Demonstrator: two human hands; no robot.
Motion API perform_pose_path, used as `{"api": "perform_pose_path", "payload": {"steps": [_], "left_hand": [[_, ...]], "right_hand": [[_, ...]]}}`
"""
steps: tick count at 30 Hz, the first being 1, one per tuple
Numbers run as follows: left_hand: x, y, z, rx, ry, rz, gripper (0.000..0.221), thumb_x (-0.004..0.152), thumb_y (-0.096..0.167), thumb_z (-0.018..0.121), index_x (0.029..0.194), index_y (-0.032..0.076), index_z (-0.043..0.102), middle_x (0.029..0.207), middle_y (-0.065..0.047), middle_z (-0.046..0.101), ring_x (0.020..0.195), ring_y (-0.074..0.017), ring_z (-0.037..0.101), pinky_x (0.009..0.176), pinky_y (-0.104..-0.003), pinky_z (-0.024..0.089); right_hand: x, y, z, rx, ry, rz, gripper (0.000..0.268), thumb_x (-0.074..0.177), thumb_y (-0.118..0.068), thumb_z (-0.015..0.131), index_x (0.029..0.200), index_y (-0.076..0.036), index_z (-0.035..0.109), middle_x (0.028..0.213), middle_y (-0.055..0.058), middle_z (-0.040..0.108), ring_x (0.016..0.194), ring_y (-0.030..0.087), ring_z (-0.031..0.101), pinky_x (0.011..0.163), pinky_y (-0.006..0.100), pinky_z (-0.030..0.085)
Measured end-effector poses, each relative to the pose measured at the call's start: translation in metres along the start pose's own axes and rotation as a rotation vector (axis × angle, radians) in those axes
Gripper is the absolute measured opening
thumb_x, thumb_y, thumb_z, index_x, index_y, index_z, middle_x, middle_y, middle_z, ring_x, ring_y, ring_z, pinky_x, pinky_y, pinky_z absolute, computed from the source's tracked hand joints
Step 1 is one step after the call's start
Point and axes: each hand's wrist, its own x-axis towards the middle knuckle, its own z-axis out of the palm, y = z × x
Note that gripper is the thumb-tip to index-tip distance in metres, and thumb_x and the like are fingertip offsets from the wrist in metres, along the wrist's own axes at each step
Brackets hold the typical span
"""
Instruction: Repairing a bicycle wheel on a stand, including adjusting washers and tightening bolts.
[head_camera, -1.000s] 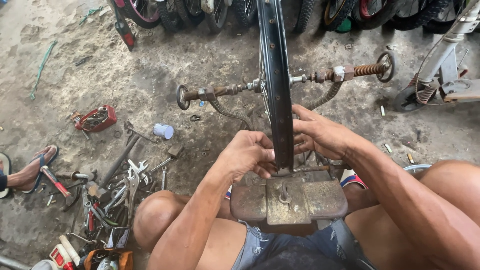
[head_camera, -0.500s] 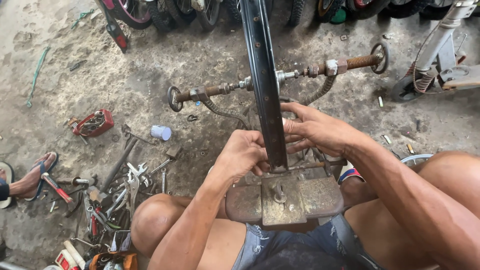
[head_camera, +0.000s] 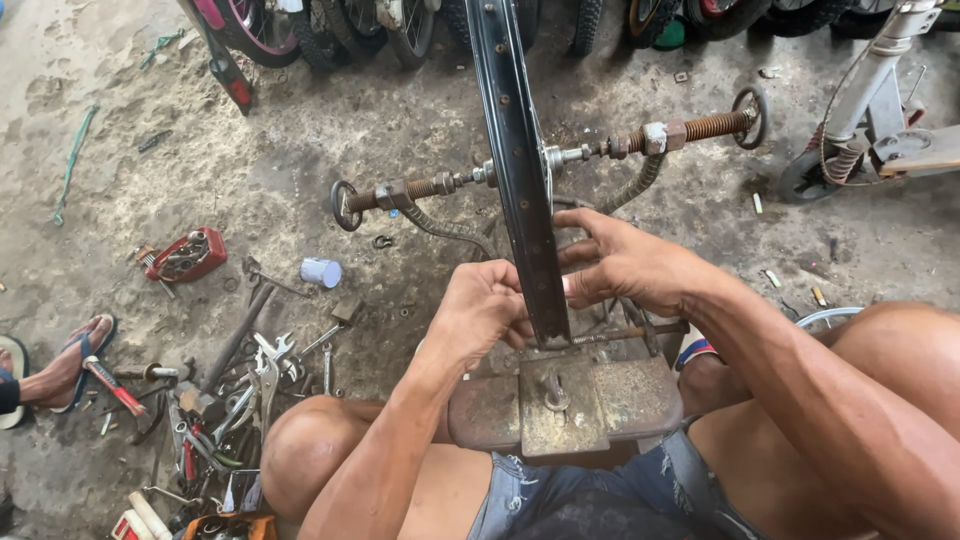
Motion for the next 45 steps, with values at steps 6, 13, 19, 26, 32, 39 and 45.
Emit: {"api": "perform_pose_path", "payload": {"steps": [6, 13, 19, 26, 32, 39, 45], "left_hand": [[0.004, -0.003, -0.001, -0.139, -0.04, 0.009, 0.004, 0.086, 0.0, 0.07, 0.086, -0.002, 0.067, 0.069, -0.008, 0.071, 0.056, -0.0132, 0.069, 0.049, -0.027, 0.057], [0.003, 0.003, -0.001, -0.198, -0.092, -0.007, 0.008, 0.087, -0.002, 0.07, 0.095, -0.001, 0.071, 0.079, -0.006, 0.075, 0.064, -0.0116, 0.072, 0.053, -0.027, 0.06], [0.004, 0.001, -0.005, -0.146, -0.089, 0.002, 0.011, 0.087, -0.004, 0.069, 0.097, 0.0, 0.074, 0.079, -0.005, 0.075, 0.062, -0.0112, 0.071, 0.052, -0.026, 0.058], [-0.001, 0.005, 0.0, 0.048, -0.116, -0.011, 0.018, 0.088, -0.005, 0.064, 0.1, -0.001, 0.077, 0.076, -0.005, 0.075, 0.061, -0.0083, 0.069, 0.053, -0.023, 0.058], [-0.003, 0.008, 0.003, -0.039, -0.159, 0.048, 0.032, 0.083, -0.012, 0.058, 0.108, 0.002, 0.073, 0.076, -0.003, 0.073, 0.061, -0.0069, 0.067, 0.051, -0.022, 0.055], [0.002, 0.003, 0.001, -0.113, -0.121, 0.018, 0.005, 0.088, -0.002, 0.068, 0.09, 0.003, 0.069, 0.068, -0.003, 0.069, 0.052, -0.0057, 0.06, 0.043, -0.023, 0.048], [-0.007, 0.021, 0.004, 0.003, -0.1, -0.005, 0.002, 0.09, 0.005, 0.073, 0.09, 0.004, 0.072, 0.069, -0.003, 0.071, 0.054, -0.0063, 0.063, 0.047, -0.022, 0.052]], "right_hand": [[0.009, 0.012, -0.005, 0.088, -0.02, 0.022, 0.085, 0.08, -0.01, 0.071, 0.154, -0.008, 0.03, 0.143, 0.027, 0.06, 0.114, 0.03, 0.067, 0.091, 0.041, 0.058], [0.004, 0.007, -0.004, 0.063, 0.007, 0.039, 0.082, 0.082, -0.013, 0.073, 0.154, -0.008, 0.033, 0.143, 0.024, 0.059, 0.122, 0.028, 0.065, 0.091, 0.04, 0.058], [0.002, 0.006, -0.003, 0.083, -0.001, 0.024, 0.081, 0.081, -0.015, 0.072, 0.153, -0.007, 0.034, 0.141, 0.024, 0.061, 0.12, 0.027, 0.065, 0.089, 0.04, 0.059], [0.002, 0.01, -0.004, 0.038, -0.013, -0.011, 0.092, 0.073, -0.009, 0.076, 0.154, -0.008, 0.033, 0.139, 0.024, 0.063, 0.122, 0.03, 0.065, 0.098, 0.04, 0.054], [-0.006, -0.005, 0.002, -0.005, -0.004, -0.015, 0.101, 0.065, -0.005, 0.079, 0.155, -0.008, 0.036, 0.137, 0.024, 0.064, 0.125, 0.031, 0.065, 0.105, 0.043, 0.051], [-0.009, -0.011, 0.005, -0.084, 0.046, 0.033, 0.096, 0.067, -0.002, 0.08, 0.152, -0.008, 0.037, 0.131, 0.023, 0.068, 0.116, 0.027, 0.069, 0.095, 0.039, 0.056], [0.003, 0.018, -0.005, -0.03, 0.0, 0.099, 0.052, 0.079, -0.002, 0.077, 0.127, 0.003, 0.056, 0.095, 0.02, 0.077, 0.076, 0.022, 0.076, 0.062, 0.031, 0.062]]}}
